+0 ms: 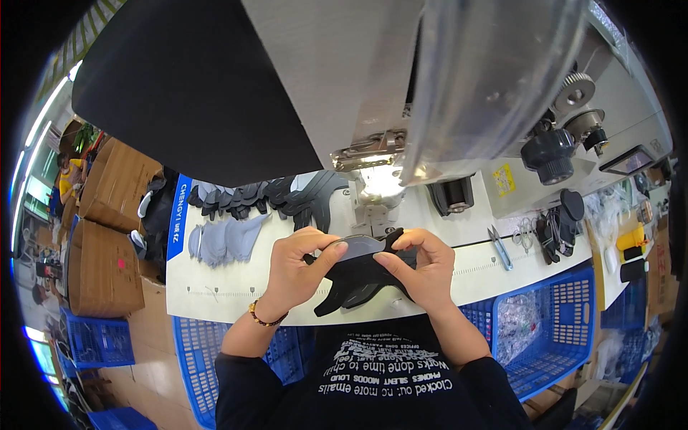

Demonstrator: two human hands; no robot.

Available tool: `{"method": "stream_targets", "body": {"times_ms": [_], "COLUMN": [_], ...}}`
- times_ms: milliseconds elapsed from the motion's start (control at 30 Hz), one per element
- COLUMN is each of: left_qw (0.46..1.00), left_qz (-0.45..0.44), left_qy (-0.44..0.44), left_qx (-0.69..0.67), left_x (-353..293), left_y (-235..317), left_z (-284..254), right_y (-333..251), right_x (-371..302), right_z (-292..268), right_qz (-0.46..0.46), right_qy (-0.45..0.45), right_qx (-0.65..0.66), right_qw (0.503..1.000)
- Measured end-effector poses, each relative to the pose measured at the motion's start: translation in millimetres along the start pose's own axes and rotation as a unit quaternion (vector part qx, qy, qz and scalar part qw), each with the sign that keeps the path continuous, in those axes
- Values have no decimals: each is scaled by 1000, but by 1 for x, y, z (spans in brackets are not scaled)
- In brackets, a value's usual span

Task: Sewing fabric and leather components of a shoe upper using an industrial sewing machine.

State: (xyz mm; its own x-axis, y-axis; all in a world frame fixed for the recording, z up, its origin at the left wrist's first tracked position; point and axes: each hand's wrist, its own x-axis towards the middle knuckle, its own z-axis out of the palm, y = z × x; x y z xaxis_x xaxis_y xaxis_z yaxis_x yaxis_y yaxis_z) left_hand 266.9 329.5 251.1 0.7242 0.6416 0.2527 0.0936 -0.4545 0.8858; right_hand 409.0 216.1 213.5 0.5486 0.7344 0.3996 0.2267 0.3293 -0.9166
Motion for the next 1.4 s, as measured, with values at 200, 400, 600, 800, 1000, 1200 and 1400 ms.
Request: {"method": "stream_targets", "body": {"times_ms": [200, 400, 600, 800, 1000, 1200, 1400], "left_qw": [999, 995, 997, 981, 964, 970, 970], "left_qz": [-39, -93, -38, -112, -121, -61, -70], "left_qy": [6, -6, -67, -156, -102, -71, -101], "left_qx": [-4, -23, 21, -18, -212, -223, -211], "left_x": [-3, -5, 12, 47, 69, 75, 73], "left_y": [-4, -5, 9, 15, 7, -17, -15], "left_z": [0, 0, -3, -2, -5, -9, -10], "right_y": [-1, 0, 0, -3, -24, -1, 3], "right_x": [2, 4, 10, 30, 45, 38, 38], "right_z": [0, -2, -5, -7, -5, -10, -10], "right_qz": [105, 117, 145, 116, -47, -115, -70], "right_qy": [1, 0, -15, -27, -22, -35, -77], "right_qx": [103, 124, 147, 122, -189, -235, -248], "right_qw": [989, 985, 978, 985, 981, 965, 963]}}
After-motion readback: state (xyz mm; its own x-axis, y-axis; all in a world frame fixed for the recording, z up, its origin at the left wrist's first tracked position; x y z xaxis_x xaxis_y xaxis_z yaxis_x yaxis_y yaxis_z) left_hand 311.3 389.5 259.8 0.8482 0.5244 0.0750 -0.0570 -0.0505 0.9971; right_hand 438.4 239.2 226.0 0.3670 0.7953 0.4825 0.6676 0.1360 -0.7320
